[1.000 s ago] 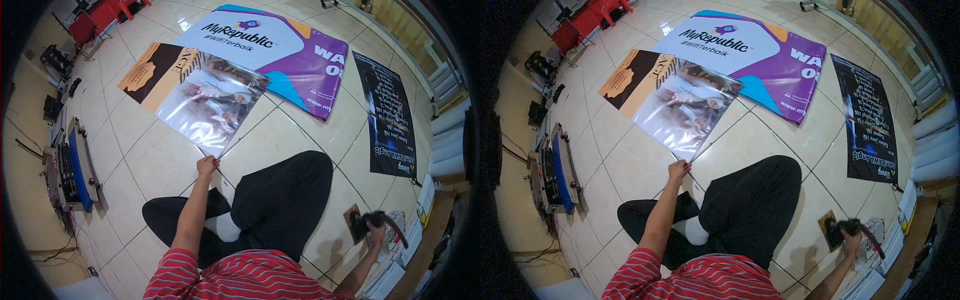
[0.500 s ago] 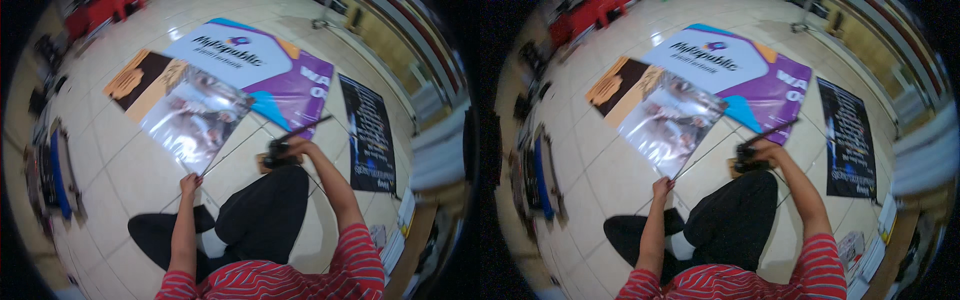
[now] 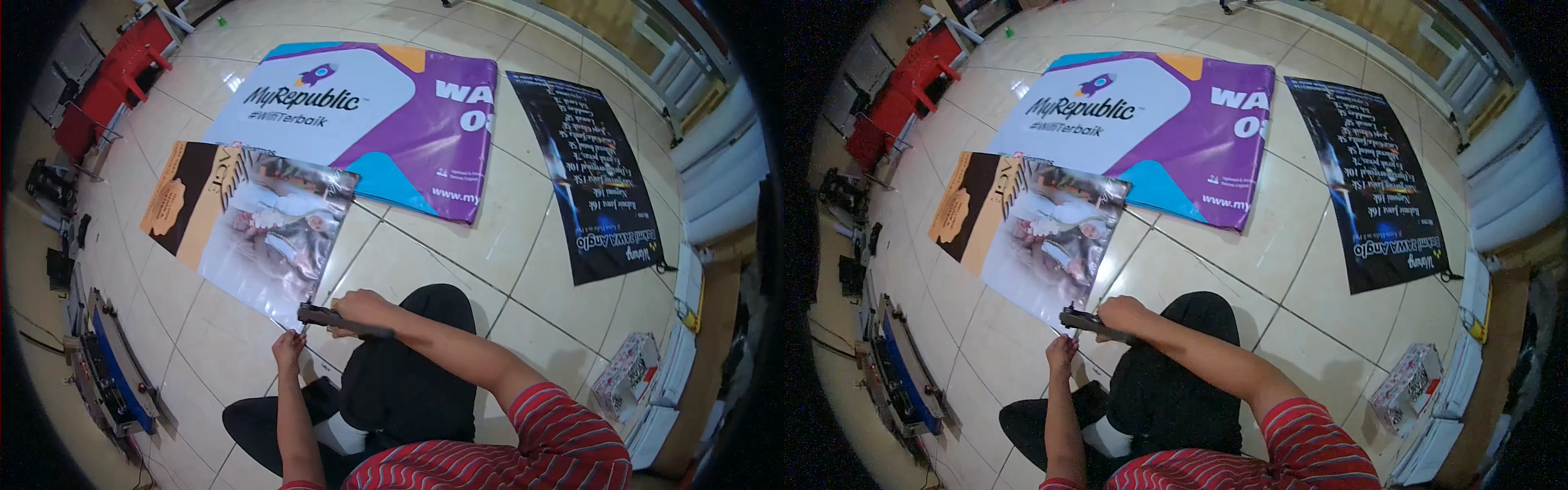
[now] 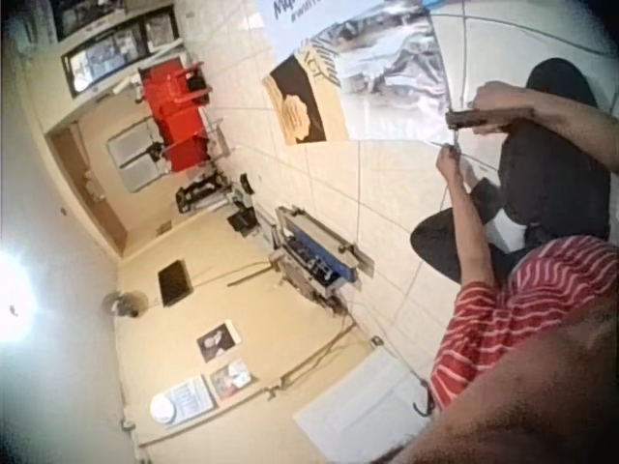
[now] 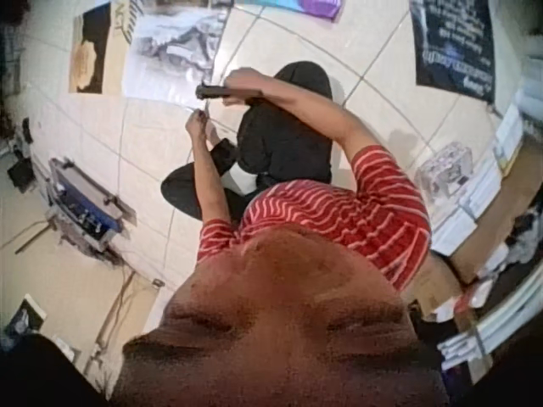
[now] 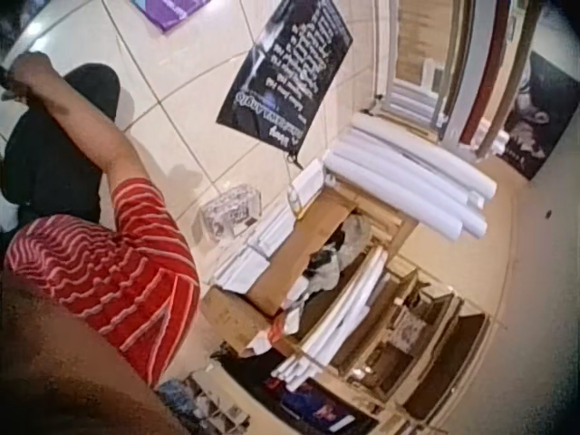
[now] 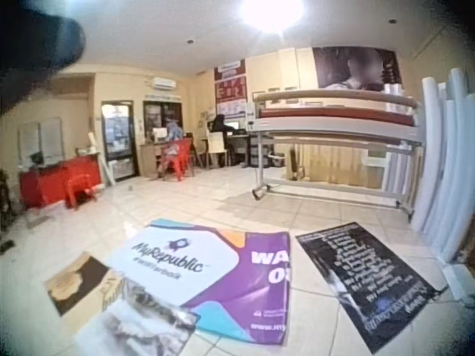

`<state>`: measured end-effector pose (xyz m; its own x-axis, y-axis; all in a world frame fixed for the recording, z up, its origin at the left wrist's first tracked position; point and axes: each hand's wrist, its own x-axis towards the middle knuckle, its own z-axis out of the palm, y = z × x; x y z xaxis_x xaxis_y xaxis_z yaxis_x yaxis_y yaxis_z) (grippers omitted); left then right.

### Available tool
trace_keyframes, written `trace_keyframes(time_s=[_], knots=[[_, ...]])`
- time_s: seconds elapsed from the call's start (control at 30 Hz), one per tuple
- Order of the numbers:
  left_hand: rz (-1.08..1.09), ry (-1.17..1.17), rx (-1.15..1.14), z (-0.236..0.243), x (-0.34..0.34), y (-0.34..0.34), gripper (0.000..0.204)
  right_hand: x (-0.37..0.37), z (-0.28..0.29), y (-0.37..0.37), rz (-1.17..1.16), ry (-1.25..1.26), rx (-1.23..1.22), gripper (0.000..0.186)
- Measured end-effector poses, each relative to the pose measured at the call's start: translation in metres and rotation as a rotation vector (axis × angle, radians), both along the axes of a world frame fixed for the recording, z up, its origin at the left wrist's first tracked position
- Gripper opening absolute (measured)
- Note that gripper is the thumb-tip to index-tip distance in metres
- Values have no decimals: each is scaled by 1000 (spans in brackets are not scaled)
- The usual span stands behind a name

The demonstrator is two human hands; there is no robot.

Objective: Installing metal eyelets/grommets into the corners of printed posters using a manual press tool, then folding the finished posters.

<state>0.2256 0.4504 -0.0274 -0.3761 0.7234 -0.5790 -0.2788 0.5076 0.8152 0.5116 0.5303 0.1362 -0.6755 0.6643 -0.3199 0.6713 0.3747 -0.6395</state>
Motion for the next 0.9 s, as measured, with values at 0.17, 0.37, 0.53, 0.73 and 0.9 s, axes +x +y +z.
trace_keyframes(time_s=[0.17,0.37,0.53,0.73,0.9], knots=[[69,-110,-64,-6,-14,0,21,17,-35,-9,-68,200,-53,51],[30,-211,-60,12,4,-1,26,73,9,-50,-100,390,366,61],[-44,-157,-18,4,-1,3,24,256,-35,-159,-1359,-41,504,73],[-68,-114,61,9,-12,-4,23,457,-113,-421,-2239,-734,-33,80],[-33,-153,81,-1,-22,-19,22,491,-126,-438,-2084,-753,-1,42]])
